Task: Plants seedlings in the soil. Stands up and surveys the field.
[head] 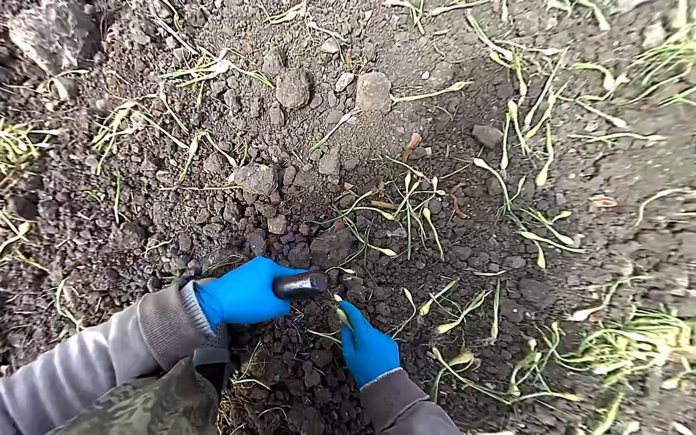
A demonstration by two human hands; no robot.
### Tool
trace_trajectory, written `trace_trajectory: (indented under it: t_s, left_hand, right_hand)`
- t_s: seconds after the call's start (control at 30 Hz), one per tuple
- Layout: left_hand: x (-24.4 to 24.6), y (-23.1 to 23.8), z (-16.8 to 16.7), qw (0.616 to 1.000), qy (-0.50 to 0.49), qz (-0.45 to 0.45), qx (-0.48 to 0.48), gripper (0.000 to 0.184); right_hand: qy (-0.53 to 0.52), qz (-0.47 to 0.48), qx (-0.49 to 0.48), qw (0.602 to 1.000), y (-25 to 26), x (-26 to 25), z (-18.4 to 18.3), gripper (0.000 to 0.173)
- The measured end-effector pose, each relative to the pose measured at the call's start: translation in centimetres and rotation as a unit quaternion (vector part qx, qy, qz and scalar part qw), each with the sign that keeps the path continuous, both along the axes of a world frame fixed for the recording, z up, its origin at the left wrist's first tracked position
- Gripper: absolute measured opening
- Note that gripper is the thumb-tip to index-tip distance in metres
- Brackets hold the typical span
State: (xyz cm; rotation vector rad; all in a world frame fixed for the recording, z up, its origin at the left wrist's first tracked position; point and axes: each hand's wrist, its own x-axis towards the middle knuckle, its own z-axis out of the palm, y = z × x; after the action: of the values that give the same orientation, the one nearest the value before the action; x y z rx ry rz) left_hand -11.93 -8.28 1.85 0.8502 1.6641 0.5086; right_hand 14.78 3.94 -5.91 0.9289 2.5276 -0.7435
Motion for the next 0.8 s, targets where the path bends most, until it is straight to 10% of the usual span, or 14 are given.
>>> trace_trajectory:
  t_s: [0.13, 0.37, 0.6, 0.7, 0.8]
  left_hand:
    - [1.7, -2.2, -5.2, 0.994, -0.058, 0.055, -0.070, 0.019]
    - [-3.1, -3.2, 3.5, 0.980, -0.074, 0.142, 0.117, 0.008]
    - [0.4, -1.3, -5.1, 0.992, -0.093, 0.035, -0.082, 0.033]
    - [-1.5, -3.3, -1.8, 0.988, -0.091, 0.116, -0.049, 0.005]
    - [-3.9, -5.9, 1.6, 0.977, -0.061, 0.176, 0.101, 0.028]
  right_hand:
    - [-0.013, -0.009, -0.044, 0.999, 0.3, -3.8, 0.7, 0.033]
    - [-0.121, -0.035, -0.126, 0.984, -0.3, -6.4, -1.7, 0.029]
    - [-0.113, -0.003, -0.109, 0.988, 0.4, -9.0, -0.2, 0.029]
    - [-0.239, 0.080, -0.167, 0.953, -2.0, -11.1, -3.2, 0.035]
    - [-0.202, 0.100, -0.150, 0.963, -3.1, -10.5, -4.4, 0.041]
